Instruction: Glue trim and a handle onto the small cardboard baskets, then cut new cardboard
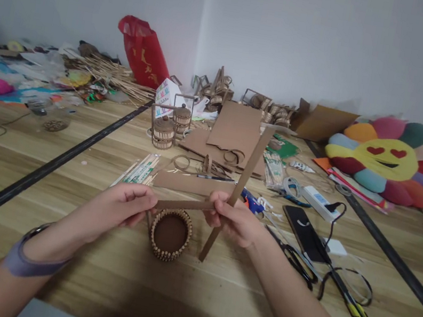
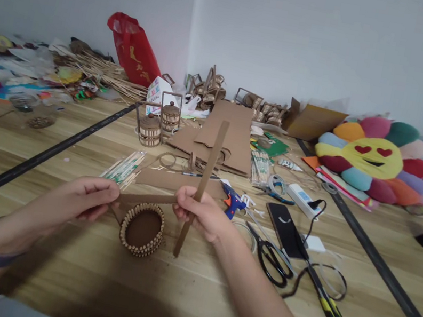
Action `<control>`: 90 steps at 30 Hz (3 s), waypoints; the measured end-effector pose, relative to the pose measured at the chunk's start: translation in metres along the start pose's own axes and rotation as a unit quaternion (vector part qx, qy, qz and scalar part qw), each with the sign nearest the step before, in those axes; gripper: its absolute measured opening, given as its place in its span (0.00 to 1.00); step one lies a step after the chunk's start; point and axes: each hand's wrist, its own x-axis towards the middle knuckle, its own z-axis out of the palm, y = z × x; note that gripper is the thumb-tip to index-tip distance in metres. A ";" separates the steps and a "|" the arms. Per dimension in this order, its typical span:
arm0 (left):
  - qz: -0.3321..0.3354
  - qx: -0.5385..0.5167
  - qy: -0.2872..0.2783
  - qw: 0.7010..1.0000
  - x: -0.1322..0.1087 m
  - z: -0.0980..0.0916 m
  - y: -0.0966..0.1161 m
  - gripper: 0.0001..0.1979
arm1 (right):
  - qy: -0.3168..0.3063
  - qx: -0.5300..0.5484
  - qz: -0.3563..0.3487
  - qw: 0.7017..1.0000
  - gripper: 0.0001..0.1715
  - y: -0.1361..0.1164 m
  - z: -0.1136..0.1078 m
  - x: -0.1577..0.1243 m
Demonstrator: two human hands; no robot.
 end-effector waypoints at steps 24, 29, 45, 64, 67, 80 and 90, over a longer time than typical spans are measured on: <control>-0.013 -0.001 0.041 0.999 0.002 0.006 0.000 0.20 | 0.233 -0.404 -0.296 0.834 0.27 0.059 0.018 -0.006; 0.003 0.008 0.025 1.000 0.003 0.004 -0.005 0.20 | 0.194 -0.466 -0.302 0.809 0.16 0.056 0.019 -0.005; 0.118 0.208 0.111 0.964 -0.007 0.006 -0.007 0.22 | 0.141 -0.452 -0.280 0.835 0.28 0.053 0.018 -0.009; 0.380 0.599 0.152 0.688 0.012 0.062 0.011 0.07 | 0.125 -0.108 -0.084 0.983 0.23 0.031 0.031 -0.017; 0.382 0.594 0.146 0.693 0.012 0.061 0.010 0.08 | 0.088 -0.015 0.000 0.996 0.24 0.023 0.027 -0.019; 0.390 0.580 0.150 0.699 0.010 0.064 0.009 0.15 | 0.012 0.137 0.049 0.989 0.23 0.021 0.024 -0.022; 0.415 0.550 0.146 0.710 0.008 0.064 0.011 0.15 | 0.016 0.189 -0.003 0.982 0.24 0.031 0.032 -0.019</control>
